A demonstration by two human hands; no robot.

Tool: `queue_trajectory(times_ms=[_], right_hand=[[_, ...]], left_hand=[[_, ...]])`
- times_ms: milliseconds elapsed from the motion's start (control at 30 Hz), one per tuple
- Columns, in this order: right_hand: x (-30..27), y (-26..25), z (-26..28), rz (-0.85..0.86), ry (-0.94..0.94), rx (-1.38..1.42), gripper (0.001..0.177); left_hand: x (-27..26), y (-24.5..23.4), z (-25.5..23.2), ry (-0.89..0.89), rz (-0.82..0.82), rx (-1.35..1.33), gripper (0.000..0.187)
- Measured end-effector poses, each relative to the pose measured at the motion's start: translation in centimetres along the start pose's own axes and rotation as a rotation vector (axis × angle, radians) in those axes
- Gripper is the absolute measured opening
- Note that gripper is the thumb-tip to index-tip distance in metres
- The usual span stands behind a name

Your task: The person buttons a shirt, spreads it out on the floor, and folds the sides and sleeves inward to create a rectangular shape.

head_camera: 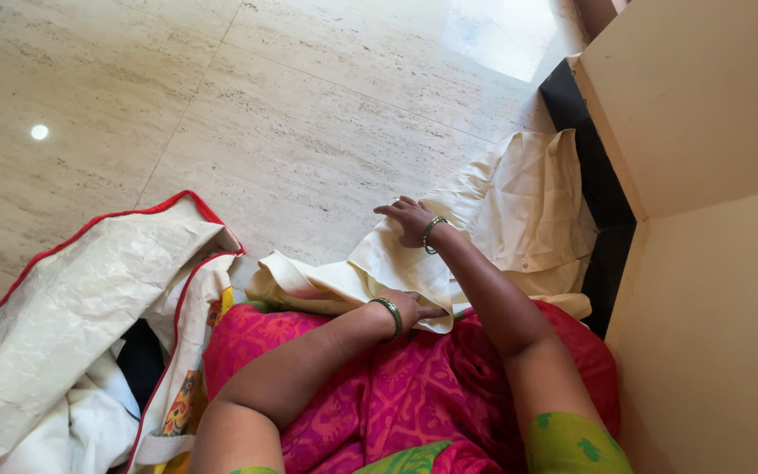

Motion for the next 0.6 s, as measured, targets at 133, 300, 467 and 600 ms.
queue_trajectory(times_ms=[133, 300, 467, 600], right_hand=[[4.2, -0.1, -1.7, 0.254, 0.087, -0.097, 0.052], [8.0, -6.6, -5.4, -0.117, 0.152, -0.134, 0.031], [6.8, -19.3, -5.2, -1.006, 0.099, 0.144, 0.01], [1.9, -23.7, -1.4, -1.145, -0.156, 0.161, 0.027]], left_hand=[[-1.3, -3.5, 1.0, -0.024, 0.071, -0.09, 0.099], [-3.7, -6.5, 7.5, -0.06, -0.244, -0.392, 0.072], [-4.7, -8.0, 18.3, -0.509, -0.783, -0.441, 0.022], [-5.4, -7.7, 24.7, -0.634, -1.324, -0.24, 0.019]])
Point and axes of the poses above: each hand's wrist, its own x-axis towards the middle knuckle, its own y-axis out of the palm, z = x × y, the point moved 1 cm from there along x, towards the middle knuckle, and after that the axes turned 15 degrees about -z, right-handed, at the moved point
